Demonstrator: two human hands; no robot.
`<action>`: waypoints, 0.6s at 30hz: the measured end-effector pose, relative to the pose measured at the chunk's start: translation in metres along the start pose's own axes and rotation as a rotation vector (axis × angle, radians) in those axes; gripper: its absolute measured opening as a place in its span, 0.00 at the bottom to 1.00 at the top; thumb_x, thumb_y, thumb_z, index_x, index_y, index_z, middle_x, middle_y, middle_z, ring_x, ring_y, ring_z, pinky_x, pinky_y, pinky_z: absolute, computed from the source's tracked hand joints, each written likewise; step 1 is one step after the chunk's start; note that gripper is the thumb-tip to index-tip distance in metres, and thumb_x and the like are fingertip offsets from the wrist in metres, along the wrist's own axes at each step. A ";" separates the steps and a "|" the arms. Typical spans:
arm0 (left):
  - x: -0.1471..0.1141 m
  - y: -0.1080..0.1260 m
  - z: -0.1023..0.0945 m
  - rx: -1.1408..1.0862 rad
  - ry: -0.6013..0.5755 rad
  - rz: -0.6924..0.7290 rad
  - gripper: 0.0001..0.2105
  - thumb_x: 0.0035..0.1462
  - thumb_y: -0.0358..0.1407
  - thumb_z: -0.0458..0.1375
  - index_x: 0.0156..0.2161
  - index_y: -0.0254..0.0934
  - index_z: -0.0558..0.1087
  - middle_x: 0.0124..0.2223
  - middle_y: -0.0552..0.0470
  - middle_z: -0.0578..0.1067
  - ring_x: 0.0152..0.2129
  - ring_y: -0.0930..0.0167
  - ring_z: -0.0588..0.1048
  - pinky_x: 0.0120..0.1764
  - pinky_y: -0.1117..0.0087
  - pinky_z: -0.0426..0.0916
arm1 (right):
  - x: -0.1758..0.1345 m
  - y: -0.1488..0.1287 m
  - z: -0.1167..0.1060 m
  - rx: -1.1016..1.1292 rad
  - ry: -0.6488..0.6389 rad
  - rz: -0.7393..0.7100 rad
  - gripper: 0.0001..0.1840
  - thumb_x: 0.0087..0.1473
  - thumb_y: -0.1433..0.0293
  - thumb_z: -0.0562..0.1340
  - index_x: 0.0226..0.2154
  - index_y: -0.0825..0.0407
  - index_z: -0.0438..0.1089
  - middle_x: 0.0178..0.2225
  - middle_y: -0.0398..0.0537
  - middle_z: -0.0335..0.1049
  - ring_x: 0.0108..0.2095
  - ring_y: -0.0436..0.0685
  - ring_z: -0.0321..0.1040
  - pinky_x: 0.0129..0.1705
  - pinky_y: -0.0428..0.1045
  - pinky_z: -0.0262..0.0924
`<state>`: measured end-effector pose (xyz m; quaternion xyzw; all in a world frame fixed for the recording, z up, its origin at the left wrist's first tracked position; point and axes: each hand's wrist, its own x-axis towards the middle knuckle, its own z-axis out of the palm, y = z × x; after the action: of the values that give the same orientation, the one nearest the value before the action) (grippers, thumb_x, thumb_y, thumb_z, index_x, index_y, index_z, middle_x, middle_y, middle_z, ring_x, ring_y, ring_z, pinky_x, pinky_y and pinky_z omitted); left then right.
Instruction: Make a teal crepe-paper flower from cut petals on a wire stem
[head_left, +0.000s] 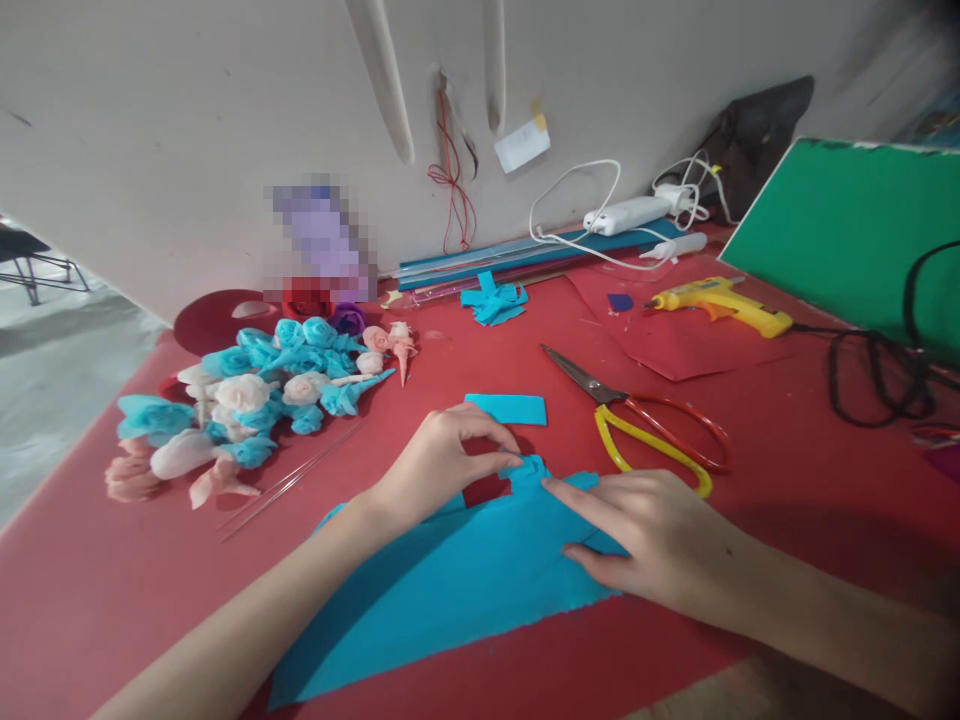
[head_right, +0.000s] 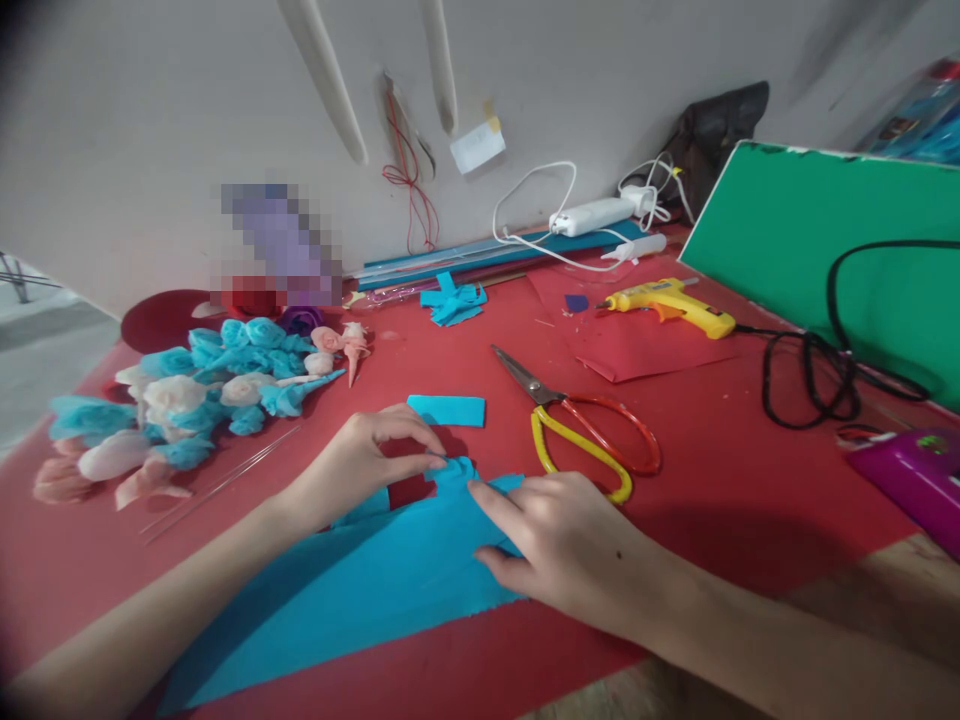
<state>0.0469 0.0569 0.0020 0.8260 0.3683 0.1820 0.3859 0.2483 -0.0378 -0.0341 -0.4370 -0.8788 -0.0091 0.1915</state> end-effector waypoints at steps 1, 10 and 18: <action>0.000 -0.001 0.000 0.010 0.000 0.016 0.03 0.49 0.34 0.60 0.29 0.37 0.75 0.31 0.54 0.77 0.32 0.72 0.72 0.38 0.72 0.66 | 0.000 0.000 0.000 0.003 0.000 -0.001 0.22 0.51 0.65 0.58 0.48 0.55 0.63 0.22 0.40 0.66 0.20 0.53 0.64 0.21 0.49 0.46; 0.000 -0.003 0.003 0.057 -0.067 0.115 0.03 0.48 0.34 0.61 0.28 0.36 0.75 0.30 0.53 0.77 0.31 0.72 0.72 0.37 0.73 0.66 | 0.001 -0.001 0.001 -0.005 -0.018 0.004 0.25 0.51 0.65 0.57 0.51 0.54 0.59 0.21 0.38 0.65 0.20 0.53 0.63 0.21 0.49 0.44; 0.000 0.001 0.005 0.077 -0.097 0.146 0.03 0.49 0.32 0.61 0.30 0.35 0.75 0.31 0.52 0.77 0.31 0.72 0.72 0.38 0.72 0.64 | 0.000 -0.001 -0.001 0.031 -0.044 0.006 0.25 0.51 0.65 0.58 0.52 0.51 0.58 0.23 0.38 0.66 0.22 0.52 0.64 0.22 0.48 0.44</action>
<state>0.0500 0.0538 0.0001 0.8726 0.2949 0.1550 0.3571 0.2480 -0.0386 -0.0332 -0.4365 -0.8816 0.0145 0.1791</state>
